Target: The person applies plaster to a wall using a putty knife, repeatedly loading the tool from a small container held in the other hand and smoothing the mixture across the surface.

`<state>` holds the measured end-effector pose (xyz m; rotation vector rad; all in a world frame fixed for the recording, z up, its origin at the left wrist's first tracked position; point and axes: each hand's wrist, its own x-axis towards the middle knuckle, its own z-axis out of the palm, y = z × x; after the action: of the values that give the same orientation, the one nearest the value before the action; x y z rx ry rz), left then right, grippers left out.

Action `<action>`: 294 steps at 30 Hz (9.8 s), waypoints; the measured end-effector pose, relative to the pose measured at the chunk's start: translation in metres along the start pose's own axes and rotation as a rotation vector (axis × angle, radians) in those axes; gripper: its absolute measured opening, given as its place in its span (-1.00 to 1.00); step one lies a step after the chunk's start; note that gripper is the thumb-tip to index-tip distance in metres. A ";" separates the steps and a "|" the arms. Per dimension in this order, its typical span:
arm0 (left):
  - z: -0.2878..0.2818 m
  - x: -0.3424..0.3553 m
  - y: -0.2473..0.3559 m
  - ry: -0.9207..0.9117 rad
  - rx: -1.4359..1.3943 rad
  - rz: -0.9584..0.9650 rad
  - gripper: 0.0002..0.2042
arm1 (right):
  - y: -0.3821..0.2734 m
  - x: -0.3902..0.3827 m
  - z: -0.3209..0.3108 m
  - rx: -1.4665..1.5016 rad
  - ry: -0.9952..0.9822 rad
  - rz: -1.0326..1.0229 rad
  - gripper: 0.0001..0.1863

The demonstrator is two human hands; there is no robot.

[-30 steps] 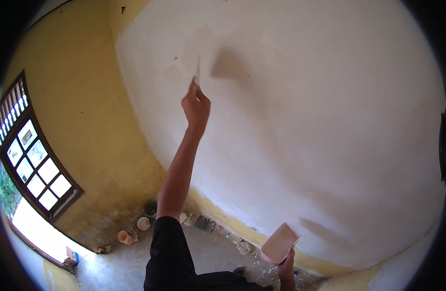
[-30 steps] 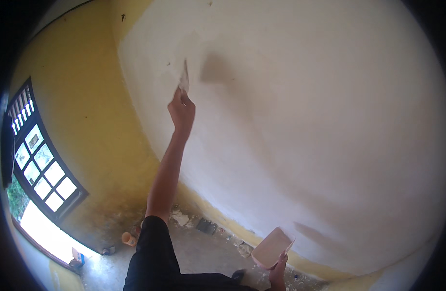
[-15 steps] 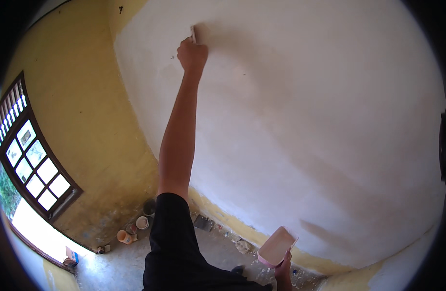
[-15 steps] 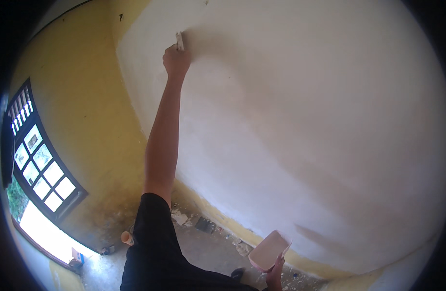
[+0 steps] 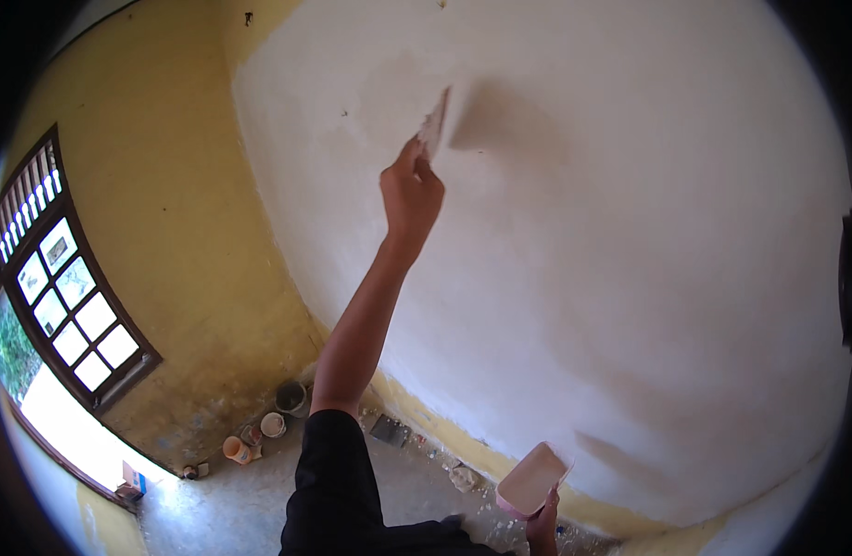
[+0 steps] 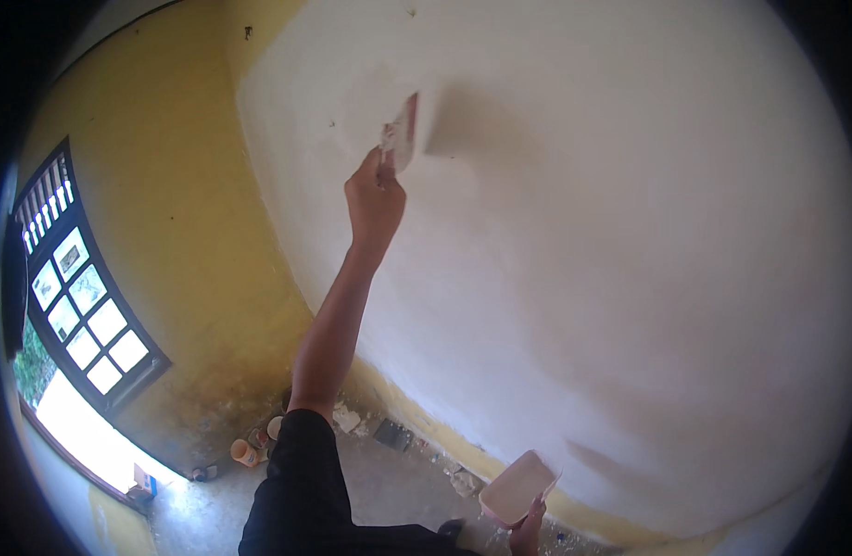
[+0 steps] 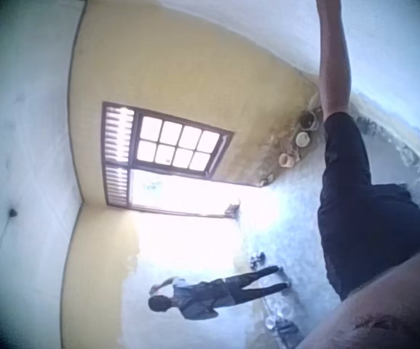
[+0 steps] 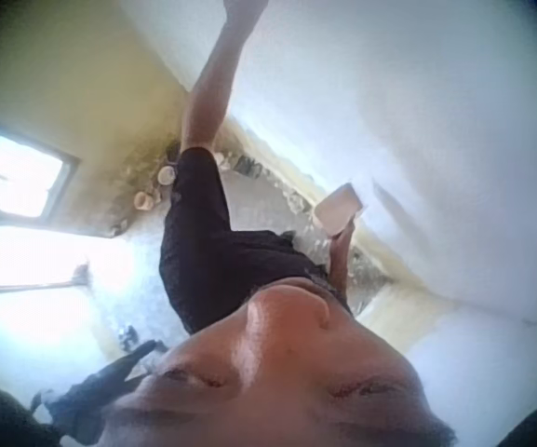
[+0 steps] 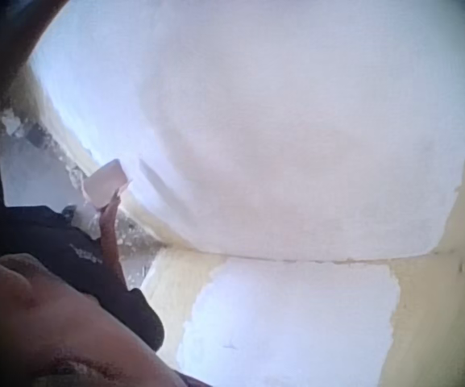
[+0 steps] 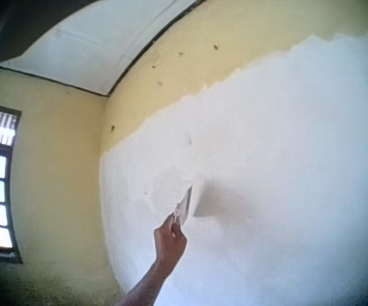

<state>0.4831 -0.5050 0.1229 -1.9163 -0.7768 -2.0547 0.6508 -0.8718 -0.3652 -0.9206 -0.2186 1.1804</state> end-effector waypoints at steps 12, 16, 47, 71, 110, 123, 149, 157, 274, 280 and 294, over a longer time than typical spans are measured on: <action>0.047 -0.085 -0.088 -0.167 0.363 0.110 -0.51 | -0.025 -0.022 0.026 -0.019 -0.049 -0.015 -0.46; 0.001 -0.108 -0.076 -0.194 0.174 0.121 -0.61 | -0.014 -0.024 0.019 -0.170 -0.088 -0.100 -0.48; -0.002 0.041 0.059 -0.059 0.030 0.011 -0.69 | -0.012 -0.037 0.012 -0.352 -0.131 -0.244 -0.43; -0.018 0.120 -0.107 -0.014 0.379 -0.369 -0.74 | -0.021 -0.042 0.017 -0.107 -0.071 -0.081 -0.48; -0.003 -0.018 -0.009 0.009 0.179 -0.020 -0.66 | 0.006 -0.016 -0.018 -0.010 0.091 -0.006 -0.51; 0.054 0.020 0.010 -0.042 0.177 0.059 -0.56 | -0.002 -0.020 -0.017 0.027 0.040 -0.004 -0.53; -0.090 -0.341 0.140 -1.166 -0.066 -0.733 -0.79 | -0.048 0.015 0.075 -0.238 0.073 -0.002 -0.42; -0.085 -0.385 0.153 -1.227 0.086 -0.711 -0.76 | -0.044 0.007 0.093 -0.364 0.070 -0.034 -0.31; 0.020 0.122 -0.151 0.038 0.367 -0.533 -0.82 | -0.013 0.034 0.012 -0.071 0.136 0.003 -0.55; 0.061 0.088 -0.038 0.029 0.334 -0.090 -0.62 | -0.007 0.036 -0.008 -0.013 0.140 0.002 -0.52; 0.019 -0.078 0.035 -0.405 -0.071 0.140 -0.54 | -0.027 0.018 0.022 -0.048 0.151 -0.019 -0.59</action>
<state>0.5262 -0.5390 0.0543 -2.3913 -0.6303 -1.6553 0.6636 -0.8473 -0.3371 -1.0427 -0.1338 1.0872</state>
